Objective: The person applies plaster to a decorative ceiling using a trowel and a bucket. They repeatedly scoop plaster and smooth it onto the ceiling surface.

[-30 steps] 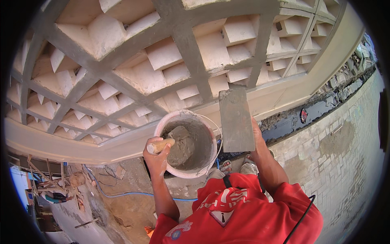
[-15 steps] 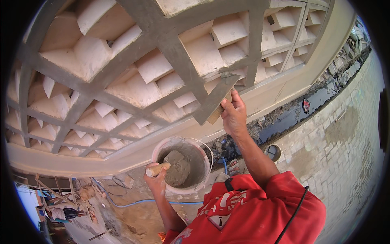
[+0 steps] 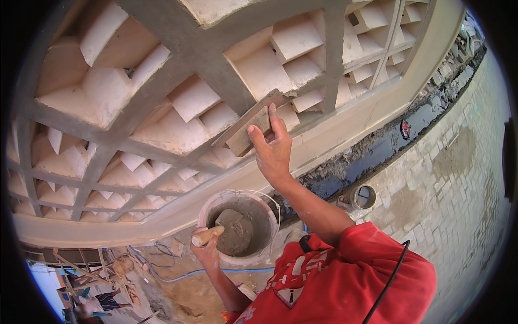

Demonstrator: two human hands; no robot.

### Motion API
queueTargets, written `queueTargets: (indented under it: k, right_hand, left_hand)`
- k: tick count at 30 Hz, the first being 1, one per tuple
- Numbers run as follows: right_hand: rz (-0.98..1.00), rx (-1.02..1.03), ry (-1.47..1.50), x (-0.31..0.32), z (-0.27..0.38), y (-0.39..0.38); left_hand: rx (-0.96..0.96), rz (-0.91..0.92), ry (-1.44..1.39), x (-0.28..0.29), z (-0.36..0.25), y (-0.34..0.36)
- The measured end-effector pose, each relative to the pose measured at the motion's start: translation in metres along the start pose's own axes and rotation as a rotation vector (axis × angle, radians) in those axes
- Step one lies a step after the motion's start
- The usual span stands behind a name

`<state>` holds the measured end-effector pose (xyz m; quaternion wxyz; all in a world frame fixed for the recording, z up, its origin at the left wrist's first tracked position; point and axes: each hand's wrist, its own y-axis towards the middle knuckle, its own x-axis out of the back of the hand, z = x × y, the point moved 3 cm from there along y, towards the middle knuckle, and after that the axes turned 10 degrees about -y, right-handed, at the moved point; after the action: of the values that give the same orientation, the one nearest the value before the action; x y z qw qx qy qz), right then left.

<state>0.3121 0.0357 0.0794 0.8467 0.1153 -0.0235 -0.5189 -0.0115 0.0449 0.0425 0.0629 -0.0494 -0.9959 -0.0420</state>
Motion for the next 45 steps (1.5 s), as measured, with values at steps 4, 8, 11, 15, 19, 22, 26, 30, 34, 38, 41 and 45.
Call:
queueTargets:
  k: [4, 8, 11, 15, 19, 22, 26, 30, 34, 38, 41, 45]
  right_hand:
    - [0.015, 0.081, -0.058, -0.007, -0.004, -0.012]
    - [0.135, 0.038, -0.036, 0.02, -0.006, -0.022]
    - [-0.008, 0.006, -0.002, 0.054, -0.016, -0.004]
    - [-0.067, 0.08, -0.051, 0.064, -0.023, 0.027]
    - [0.054, 0.003, -0.132, 0.021, -0.001, -0.001]
    - [0.184, 0.037, -0.179, 0.001, 0.002, -0.028]
    - [0.248, 0.002, -0.138, 0.021, -0.006, -0.033]
    - [0.006, 0.004, -0.016, 0.058, -0.023, -0.001]
    - [-0.115, 0.082, -0.087, 0.068, -0.027, 0.035]
    - [-0.073, 0.09, -0.243, 0.032, -0.017, 0.017]
    - [0.131, 0.05, -0.252, 0.028, -0.007, -0.013]
    - [-0.038, 0.073, -0.073, 0.057, -0.018, 0.005]
  left_hand:
    - [0.016, 0.024, -0.007, -0.004, -0.001, 0.006]
    - [0.024, 0.049, 0.012, -0.01, -0.002, 0.006]
    - [0.007, 0.05, -0.004, -0.01, 0.0, 0.005]
    - [-0.019, 0.044, 0.001, -0.012, 0.001, 0.002]
    - [0.015, 0.051, -0.02, -0.007, 0.009, 0.002]
    - [0.036, 0.038, -0.004, -0.003, 0.009, -0.003]
    - [0.006, -0.001, 0.003, 0.003, 0.008, -0.006]
    - [0.012, -0.013, -0.026, 0.006, 0.004, -0.013]
    - [0.026, -0.005, 0.006, 0.014, 0.01, -0.017]
    - [0.043, -0.004, 0.06, 0.004, 0.0, -0.019]
    - [0.031, 0.005, 0.034, 0.0, 0.0, -0.017]
    - [0.023, 0.014, 0.03, 0.001, 0.004, -0.015]
